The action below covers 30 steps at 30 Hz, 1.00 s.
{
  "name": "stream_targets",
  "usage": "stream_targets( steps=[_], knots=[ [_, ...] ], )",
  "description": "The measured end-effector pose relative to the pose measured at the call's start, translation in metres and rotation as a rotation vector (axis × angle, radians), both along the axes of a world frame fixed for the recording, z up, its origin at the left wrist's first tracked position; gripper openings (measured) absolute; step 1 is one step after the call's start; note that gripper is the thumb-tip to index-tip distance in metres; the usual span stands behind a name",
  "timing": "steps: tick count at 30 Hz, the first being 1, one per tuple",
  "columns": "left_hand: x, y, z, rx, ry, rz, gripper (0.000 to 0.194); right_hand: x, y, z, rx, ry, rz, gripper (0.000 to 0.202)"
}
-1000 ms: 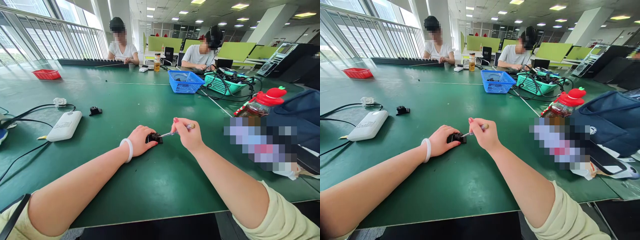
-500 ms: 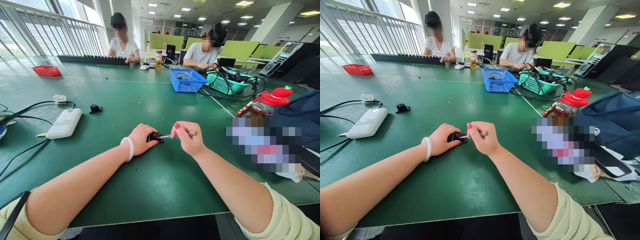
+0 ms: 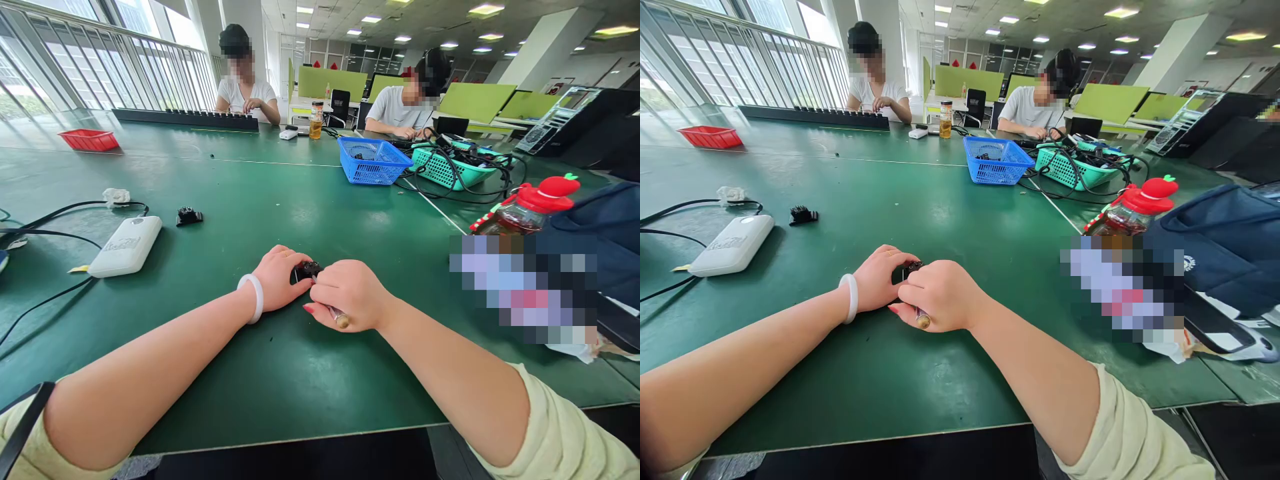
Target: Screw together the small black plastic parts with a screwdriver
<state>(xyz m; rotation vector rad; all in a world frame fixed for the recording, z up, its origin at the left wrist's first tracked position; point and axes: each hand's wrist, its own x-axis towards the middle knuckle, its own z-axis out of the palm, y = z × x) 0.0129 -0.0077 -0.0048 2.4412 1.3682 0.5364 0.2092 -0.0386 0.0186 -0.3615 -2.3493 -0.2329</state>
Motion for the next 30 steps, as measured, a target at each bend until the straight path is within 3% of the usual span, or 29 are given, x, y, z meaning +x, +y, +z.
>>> stream_targets(
  steps=[3, 6, 9, 12, 22, 30],
  knots=[
    [0.0, -0.002, 0.004, -0.007, -0.014, 0.032, 0.048, 0.007, 0.006, -0.002, -0.229, 0.096, -0.031, 0.036],
    [-0.001, -0.003, 0.006, -0.024, -0.026, 0.018, 0.053, 0.016, 0.015, -0.003, -0.564, 0.361, -0.135, 0.046],
    [-0.001, -0.002, 0.005, -0.062, -0.029, -0.022, 0.052, 0.022, 0.026, -0.006, -0.843, 0.617, -0.215, 0.055],
    [-0.002, 0.0, 0.003, -0.065, -0.035, -0.036, 0.043, 0.023, 0.033, -0.009, -1.017, 0.759, -0.23, 0.059],
    [-0.003, 0.005, -0.005, 0.017, -0.061, 0.035, 0.03, 0.022, 0.028, -0.006, -0.978, 0.847, -0.209, 0.059],
    [-0.003, 0.006, -0.006, 0.02, -0.051, 0.033, 0.029, 0.015, 0.016, -0.001, -0.821, 0.691, -0.178, 0.063]
  ],
)
